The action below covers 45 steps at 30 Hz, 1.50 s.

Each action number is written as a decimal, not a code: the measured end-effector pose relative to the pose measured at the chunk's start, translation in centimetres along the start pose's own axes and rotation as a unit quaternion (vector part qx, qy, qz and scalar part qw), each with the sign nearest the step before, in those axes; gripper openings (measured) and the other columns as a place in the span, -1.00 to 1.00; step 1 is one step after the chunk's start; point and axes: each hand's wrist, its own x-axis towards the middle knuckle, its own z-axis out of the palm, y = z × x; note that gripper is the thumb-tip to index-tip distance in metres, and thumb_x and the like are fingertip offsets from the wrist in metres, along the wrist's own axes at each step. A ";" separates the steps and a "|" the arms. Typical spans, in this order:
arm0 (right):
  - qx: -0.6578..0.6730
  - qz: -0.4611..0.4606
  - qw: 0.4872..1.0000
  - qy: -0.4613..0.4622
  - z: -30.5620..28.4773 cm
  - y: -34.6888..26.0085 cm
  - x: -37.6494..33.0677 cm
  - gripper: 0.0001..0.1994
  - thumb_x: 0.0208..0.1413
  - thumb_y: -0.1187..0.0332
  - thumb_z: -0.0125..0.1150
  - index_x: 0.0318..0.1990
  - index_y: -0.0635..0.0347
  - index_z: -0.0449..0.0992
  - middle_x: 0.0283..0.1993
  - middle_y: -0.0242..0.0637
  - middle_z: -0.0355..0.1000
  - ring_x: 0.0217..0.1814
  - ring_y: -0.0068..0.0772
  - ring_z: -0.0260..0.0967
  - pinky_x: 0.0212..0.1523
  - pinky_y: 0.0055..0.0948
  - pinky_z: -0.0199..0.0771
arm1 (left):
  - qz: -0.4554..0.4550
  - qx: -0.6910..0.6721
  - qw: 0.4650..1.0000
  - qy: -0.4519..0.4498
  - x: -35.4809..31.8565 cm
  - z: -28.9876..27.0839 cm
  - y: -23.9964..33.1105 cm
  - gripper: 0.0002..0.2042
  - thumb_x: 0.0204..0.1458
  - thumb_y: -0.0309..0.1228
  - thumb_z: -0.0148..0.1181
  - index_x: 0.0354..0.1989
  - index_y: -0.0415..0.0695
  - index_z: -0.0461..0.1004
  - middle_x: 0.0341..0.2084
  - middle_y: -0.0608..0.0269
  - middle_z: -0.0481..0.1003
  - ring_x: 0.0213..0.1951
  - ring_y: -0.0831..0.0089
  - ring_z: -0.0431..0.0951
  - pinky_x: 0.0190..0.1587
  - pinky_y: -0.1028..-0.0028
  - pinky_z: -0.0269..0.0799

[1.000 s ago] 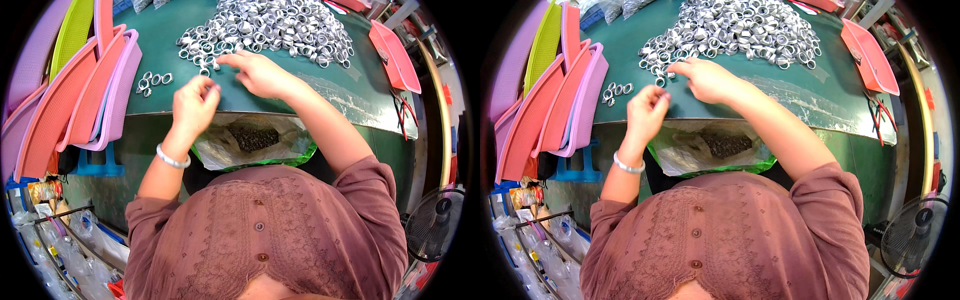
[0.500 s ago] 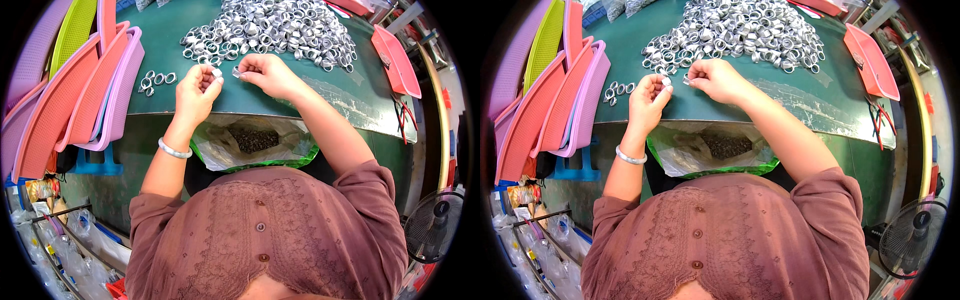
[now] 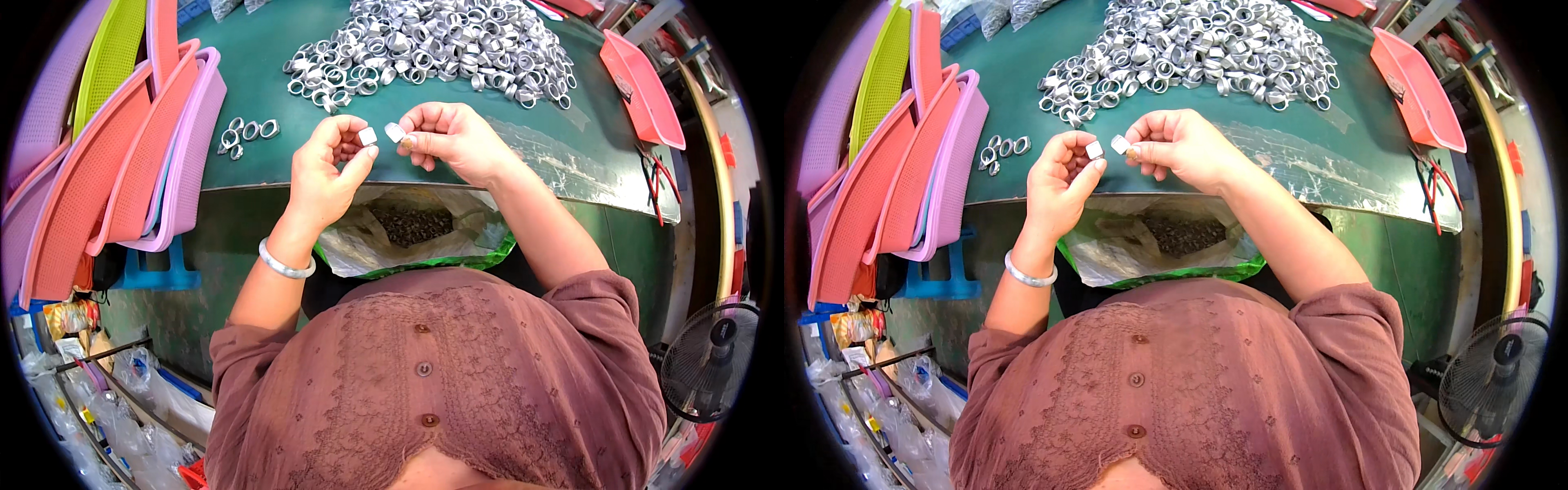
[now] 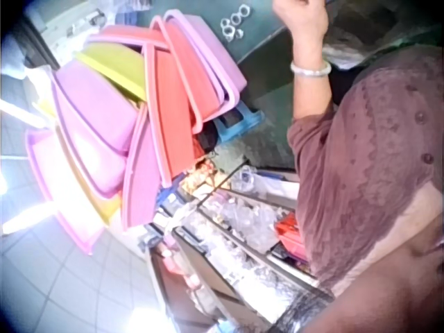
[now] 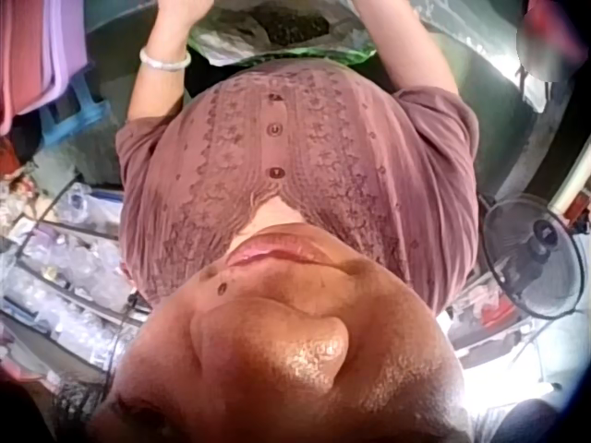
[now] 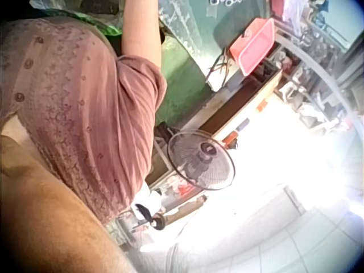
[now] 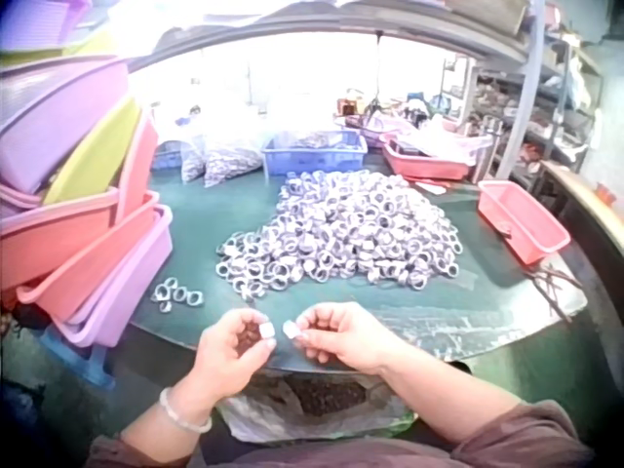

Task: The person repeatedly picks small metal rings and cylindrical caps from a pile on a green table, fits the caps onto the rings, and places the assembled units into a green mesh bag. The hands work continuously with the parts, handling them one at a time.

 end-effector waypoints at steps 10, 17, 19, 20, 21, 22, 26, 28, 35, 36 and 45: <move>-0.386 -0.072 0.908 -0.149 -1.7 -2.4 0.6 -0.74 -0.09 0.43 0.20 -0.19 0.28 0.45 -0.44 -0.26 0.47 -0.42 -0.44 0.39 -0.34 -0.42 0.40 | 0.036 0.296 0.949 -0.101 -1.4 -0.9 1.6 -0.83 -0.15 -0.39 0.26 -0.43 -0.17 0.44 -0.66 0.22 0.40 -0.62 0.36 0.42 -0.54 0.41 0.34; -0.563 -0.207 0.788 0.138 0.1 0.4 8.6 -0.73 -0.02 0.36 0.17 -0.14 0.21 0.47 -0.24 -0.09 0.48 -0.19 -0.07 0.43 -0.20 -0.20 0.41 | 0.051 0.480 0.864 0.139 4.7 -1.7 -0.8 -0.75 -0.09 -0.40 0.26 -0.23 -0.19 0.45 -0.62 0.18 0.45 -0.55 0.37 0.46 -0.43 0.42 0.36; -0.586 -0.185 0.777 0.137 0.6 0.8 8.8 -0.78 -0.02 0.35 0.16 -0.19 0.17 0.49 -0.28 -0.11 0.49 -0.19 -0.05 0.44 -0.19 -0.17 0.41 | 0.049 0.452 0.882 0.122 4.8 -2.2 -1.9 -0.72 -0.10 -0.41 0.25 -0.18 -0.17 0.44 -0.58 0.16 0.45 -0.53 0.30 0.46 -0.41 0.39 0.37; -0.587 -0.178 0.777 0.140 0.5 0.6 8.7 -0.80 -0.02 0.37 0.17 -0.21 0.16 0.51 -0.31 -0.13 0.50 -0.22 -0.08 0.45 -0.21 -0.21 0.42 | 0.048 0.437 0.891 0.112 4.9 -2.5 -2.2 -0.70 -0.10 -0.42 0.25 -0.16 -0.17 0.43 -0.55 0.15 0.45 -0.51 0.27 0.46 -0.40 0.38 0.37; -0.575 -0.150 0.795 0.126 0.5 0.4 8.5 -0.81 -0.03 0.38 0.17 -0.23 0.17 0.51 -0.34 -0.15 0.50 -0.24 -0.11 0.45 -0.23 -0.24 0.43 | 0.044 0.418 0.901 0.110 4.6 -2.9 -2.4 -0.72 -0.06 -0.45 0.21 -0.14 -0.21 0.41 -0.52 0.21 0.47 -0.52 0.38 0.46 -0.41 0.45 0.37; -0.562 -0.123 0.811 0.112 0.4 0.0 8.2 -0.83 -0.03 0.39 0.18 -0.25 0.17 0.52 -0.36 -0.16 0.49 -0.27 -0.14 0.46 -0.24 -0.27 0.43 | 0.016 0.359 0.927 0.105 4.4 -3.4 -2.8 -0.74 -0.04 -0.47 0.19 -0.15 -0.22 0.41 -0.51 0.24 0.47 -0.51 0.42 0.46 -0.41 0.49 0.37; -0.529 -0.133 0.834 0.081 -0.3 0.9 7.5 -0.87 -0.06 0.42 0.21 -0.31 0.19 0.53 -0.40 -0.19 0.48 -0.33 -0.24 0.46 -0.29 -0.37 0.43 | -0.147 0.014 0.987 0.065 3.6 -3.3 -1.0 -0.82 0.05 -0.54 0.09 -0.15 -0.23 0.40 -0.45 0.30 0.47 -0.46 0.58 0.46 -0.39 0.62 0.38; -0.540 -0.157 0.824 0.070 -0.2 0.9 7.4 -0.87 -0.07 0.43 0.21 -0.32 0.20 0.53 -0.39 -0.18 0.47 -0.34 -0.21 0.45 -0.30 -0.35 0.43 | -0.197 -0.117 0.972 0.051 3.1 -3.4 -0.5 -0.82 0.06 -0.55 0.08 -0.14 -0.21 0.39 -0.43 0.29 0.47 -0.46 0.57 0.46 -0.38 0.62 0.40; -0.502 -0.172 0.847 0.042 -0.4 0.6 6.4 -0.88 -0.05 0.46 0.21 -0.31 0.22 0.53 -0.44 -0.25 0.44 -0.39 -0.36 0.43 -0.33 -0.42 0.41 | -0.200 -0.271 0.941 0.019 1.4 -3.2 -0.5 -0.84 0.09 -0.54 0.00 -0.16 -0.21 0.40 -0.37 0.25 0.48 -0.39 0.56 0.47 -0.29 0.60 0.42; -0.475 -0.163 0.864 0.033 -0.3 0.2 5.9 -0.88 -0.03 0.47 0.20 -0.30 0.23 0.53 -0.45 -0.28 0.44 -0.39 -0.41 0.43 -0.34 -0.45 0.41 | -0.198 -0.271 0.942 0.014 1.2 -3.2 -0.4 -0.85 0.09 -0.54 0.01 -0.16 -0.20 0.41 -0.37 0.24 0.48 -0.38 0.56 0.48 -0.28 0.60 0.42; -0.005 -0.042 0.998 -0.042 -0.6 0.9 1.6 -0.86 0.07 0.43 0.19 -0.25 0.29 0.48 -0.32 -0.32 0.48 -0.31 -0.51 0.45 -0.25 -0.52 0.46 | -0.191 -0.299 0.935 -0.018 0.1 -1.9 0.0 -0.87 0.01 -0.56 0.16 -0.27 -0.15 0.39 -0.37 0.24 0.50 -0.38 0.55 0.52 -0.31 0.60 0.45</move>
